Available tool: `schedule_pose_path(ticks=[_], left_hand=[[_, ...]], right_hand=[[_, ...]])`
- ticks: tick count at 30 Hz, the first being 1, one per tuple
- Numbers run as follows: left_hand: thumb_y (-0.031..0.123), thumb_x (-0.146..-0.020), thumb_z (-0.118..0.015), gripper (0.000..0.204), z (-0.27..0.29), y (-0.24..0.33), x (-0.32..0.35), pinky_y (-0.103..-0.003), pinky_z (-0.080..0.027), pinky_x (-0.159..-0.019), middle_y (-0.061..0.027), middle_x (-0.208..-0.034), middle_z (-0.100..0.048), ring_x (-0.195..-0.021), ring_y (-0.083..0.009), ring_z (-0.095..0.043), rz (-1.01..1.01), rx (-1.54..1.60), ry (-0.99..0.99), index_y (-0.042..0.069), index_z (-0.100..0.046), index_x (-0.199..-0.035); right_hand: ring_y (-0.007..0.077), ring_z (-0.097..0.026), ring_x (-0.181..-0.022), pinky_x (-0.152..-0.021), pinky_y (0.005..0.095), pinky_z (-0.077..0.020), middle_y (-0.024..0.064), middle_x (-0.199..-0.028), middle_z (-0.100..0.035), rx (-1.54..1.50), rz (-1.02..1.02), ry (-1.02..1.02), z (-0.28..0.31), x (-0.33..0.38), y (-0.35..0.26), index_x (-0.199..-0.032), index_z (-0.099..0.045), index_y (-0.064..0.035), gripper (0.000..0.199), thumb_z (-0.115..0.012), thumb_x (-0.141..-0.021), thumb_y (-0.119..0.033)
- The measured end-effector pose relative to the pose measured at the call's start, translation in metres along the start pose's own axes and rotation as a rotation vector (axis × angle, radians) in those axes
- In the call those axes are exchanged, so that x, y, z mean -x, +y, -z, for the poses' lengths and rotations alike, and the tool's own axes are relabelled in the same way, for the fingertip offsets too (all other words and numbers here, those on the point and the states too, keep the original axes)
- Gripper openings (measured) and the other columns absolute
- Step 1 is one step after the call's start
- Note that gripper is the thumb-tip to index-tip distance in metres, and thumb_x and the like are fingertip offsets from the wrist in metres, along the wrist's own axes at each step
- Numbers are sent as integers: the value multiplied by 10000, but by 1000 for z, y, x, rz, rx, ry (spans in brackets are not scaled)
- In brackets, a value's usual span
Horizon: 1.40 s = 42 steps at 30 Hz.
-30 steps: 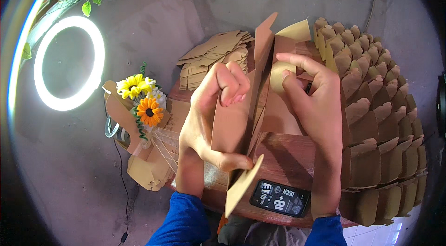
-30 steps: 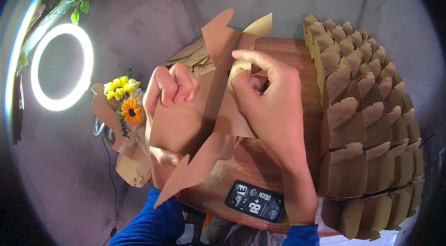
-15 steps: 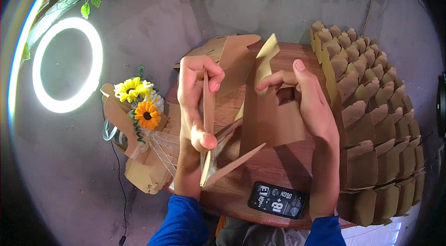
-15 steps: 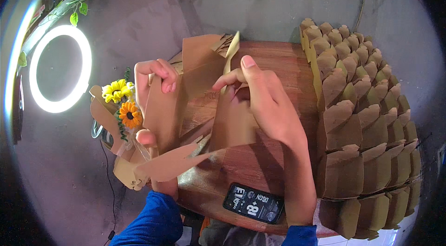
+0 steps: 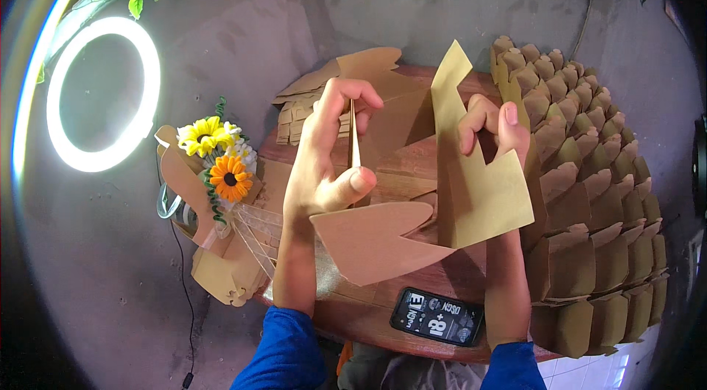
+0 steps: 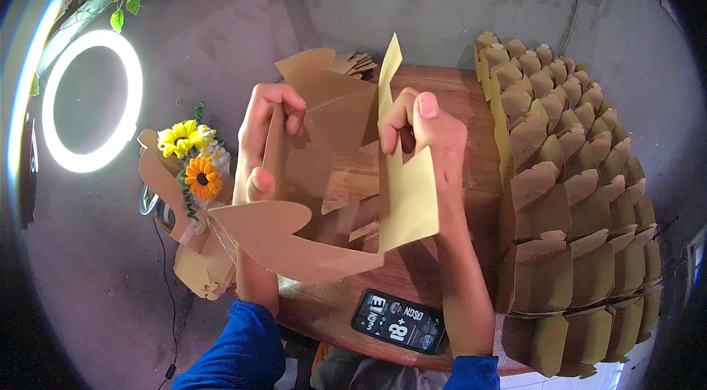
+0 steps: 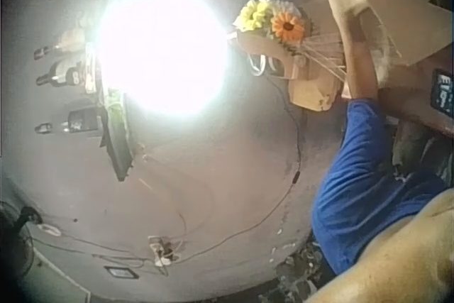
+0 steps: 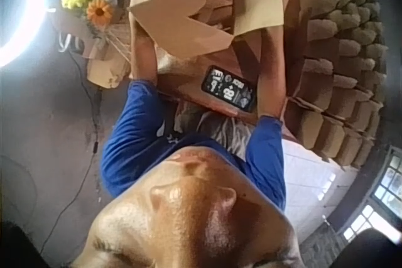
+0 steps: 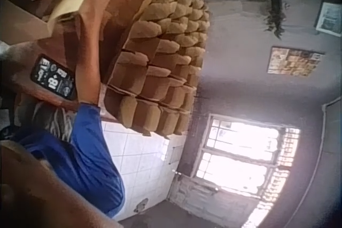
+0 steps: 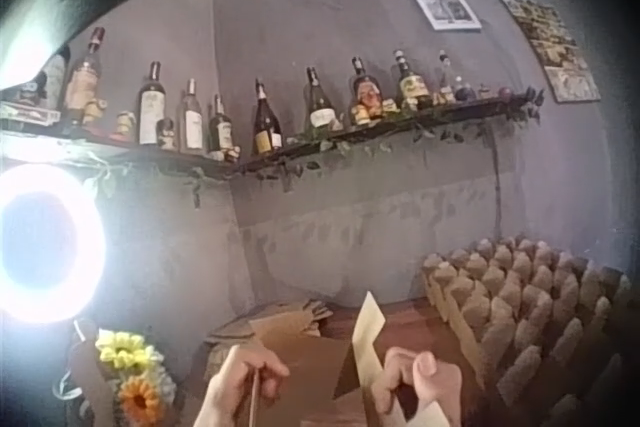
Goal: Assembling cardboard coffee cup carriers at a desk.
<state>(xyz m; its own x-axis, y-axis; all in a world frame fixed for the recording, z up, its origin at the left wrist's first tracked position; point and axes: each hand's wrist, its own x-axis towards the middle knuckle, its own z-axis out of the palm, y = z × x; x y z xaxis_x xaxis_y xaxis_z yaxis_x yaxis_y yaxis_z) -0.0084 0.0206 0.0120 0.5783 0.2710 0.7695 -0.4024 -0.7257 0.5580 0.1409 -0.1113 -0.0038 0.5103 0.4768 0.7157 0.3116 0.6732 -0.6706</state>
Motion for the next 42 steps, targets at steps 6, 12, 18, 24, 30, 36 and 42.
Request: schedule_pose_path(ticks=[6, 12, 18, 24, 30, 36, 42], left_hand=[[660, -705, -720, 827, -8, -4, -1, -373, -362, -994, -159, -1149, -523, -1092, -254, -500, 5, 183, -13, 15, -479, -1163], [512, -770, -738, 847, -2, 13, 1, -461, -301, -1130, -224, -1393, -494, -1339, -402, -425, 146, 8, -269, 32, -481, -1419], [482, -818, -688, 708, 5, 30, 4, -487, -271, -1158, -255, -1470, -440, -1385, -431, -381, 140, -399, -419, -10, -598, -1320], [490, -797, -734, 850, 3, 22, 6, -482, -274, -1161, -279, -1453, -438, -1376, -436, -383, 137, -354, -336, -31, -472, -1415], [541, -791, -743, 1000, -11, 18, 2, -438, -341, -1126, -296, -1392, -460, -1354, -411, -416, 200, -345, -162, -143, -373, -1420], [520, -773, -766, 1038, -8, 15, 3, -446, -334, -1129, -283, -1395, -465, -1354, -398, -420, 171, -336, -256, -132, -331, -1453], [392, -711, -835, 1114, -10, 13, 4, -451, -263, -1173, -257, -1508, -352, -1435, -382, -312, -45, -154, -153, -53, -226, -1530]], right_hand=[[75, -378, -656, -625, 249, -311, 6, -696, -449, 22, 20, -29, -5, 4, -3, -985, -480, -21, 474, -409, -1032, -488], [82, -407, -668, -656, 242, -316, 36, -776, -478, -32, 53, -56, -3, 6, 1, -1120, -514, 37, 521, -414, -1037, -467], [88, -408, -659, -667, 256, -332, 112, -1021, -522, -29, 49, -66, -4, 7, 1, -947, -572, 42, 498, -420, -1028, -425], [151, -436, -775, -742, 316, -368, 144, -1085, -563, 28, 155, -124, -2, 3, 0, -653, -492, -11, 387, -511, -948, -261], [228, -489, -950, -882, 366, -385, 139, -993, -660, 45, 221, -322, 11, -6, -6, -658, -487, -7, 172, -513, -796, -106], [243, -530, -964, -918, 386, -394, 108, -945, -671, 84, 198, -465, 13, -8, -13, -654, -488, -20, 175, -517, -801, -111], [260, -564, -1022, -982, 411, -392, 112, -1013, -672, 207, 164, -446, 5, -4, -11, -761, -577, -2, 174, -533, -888, -113]])
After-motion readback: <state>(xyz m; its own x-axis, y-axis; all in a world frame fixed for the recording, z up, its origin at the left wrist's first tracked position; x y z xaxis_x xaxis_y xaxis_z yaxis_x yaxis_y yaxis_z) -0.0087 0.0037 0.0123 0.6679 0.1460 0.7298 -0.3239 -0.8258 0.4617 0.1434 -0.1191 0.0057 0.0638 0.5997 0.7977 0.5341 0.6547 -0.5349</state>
